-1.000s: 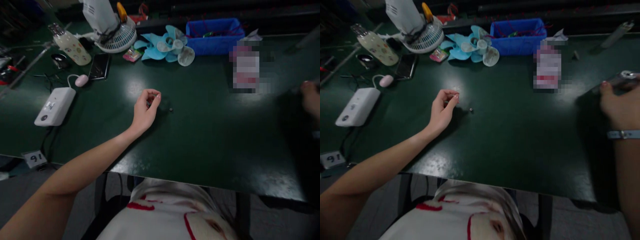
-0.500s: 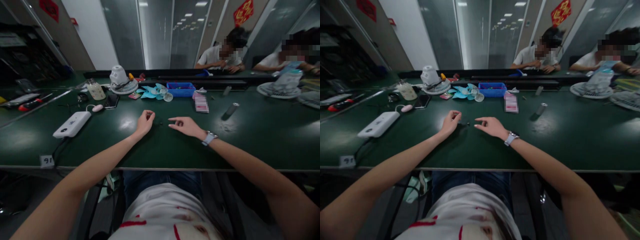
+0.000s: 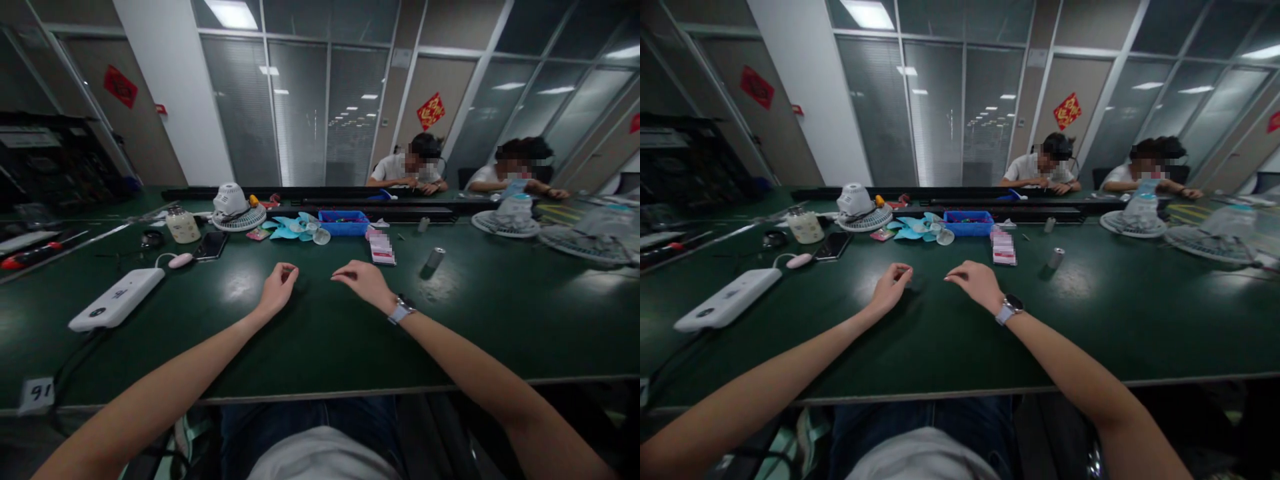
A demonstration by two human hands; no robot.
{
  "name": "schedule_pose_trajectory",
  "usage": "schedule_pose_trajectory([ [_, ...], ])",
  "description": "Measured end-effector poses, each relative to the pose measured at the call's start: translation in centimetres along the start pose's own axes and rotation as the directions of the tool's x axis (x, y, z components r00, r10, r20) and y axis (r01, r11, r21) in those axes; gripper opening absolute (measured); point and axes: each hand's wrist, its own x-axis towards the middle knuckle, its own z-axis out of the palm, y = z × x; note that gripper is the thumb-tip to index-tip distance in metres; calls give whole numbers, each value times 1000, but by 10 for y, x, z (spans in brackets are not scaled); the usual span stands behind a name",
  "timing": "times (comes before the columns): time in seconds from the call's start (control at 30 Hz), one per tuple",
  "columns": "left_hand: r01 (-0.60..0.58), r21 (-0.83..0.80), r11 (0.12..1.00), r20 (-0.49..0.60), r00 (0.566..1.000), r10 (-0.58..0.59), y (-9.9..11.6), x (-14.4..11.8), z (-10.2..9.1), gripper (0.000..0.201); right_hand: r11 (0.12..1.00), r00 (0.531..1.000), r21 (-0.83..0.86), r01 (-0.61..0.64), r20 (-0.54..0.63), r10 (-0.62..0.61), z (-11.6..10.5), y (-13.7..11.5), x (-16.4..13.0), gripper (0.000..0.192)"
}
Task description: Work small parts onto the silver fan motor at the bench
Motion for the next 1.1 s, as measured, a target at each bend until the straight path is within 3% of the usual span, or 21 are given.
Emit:
schedule_pose_trajectory([
  [0.07, 0, -13, 1000, 14, 1000, 1, -1, 1, -2, 34, 992, 979, -92, -83, -195, 63, -34, 35, -8, 28],
  [0.13, -4, -17, 1000, 24, 1000, 4, -2, 3, -2, 36, 955, 892, -164, -249, -423, 160, -68, 75, -19, 33],
  [0.2, -2, -23, 1000, 28, 1000, 2, -2, 4, -2, 37, 885, 785, -199, -421, -568, 246, -94, 113, -29, 36],
  [0.27, 6, -37, 999, 38, 999, -5, -1, 5, -2, 38, 801, 711, -219, -558, -623, 325, -109, 142, -38, 35],
  [0.4, 16, -46, 999, 66, 998, -13, 1, 3, -4, 39, 640, 635, -256, -724, -610, 474, -112, 168, -47, 34],
  [0.53, -5, -30, 1000, 75, 997, 7, -1, 3, -5, 39, 564, 595, -262, -783, -579, 557, -107, 173, -48, 34],
  [0.9, -33, -36, 999, 91, 995, 36, -1, 1, -5, 37, 593, 579, -205, -778, -598, 553, -103, 185, -48, 40],
  [1.1, -35, -47, 998, 88, 995, 39, -1, 0, -6, 35, 570, 561, -175, -803, -546, 622, -101, 189, -48, 48],
])
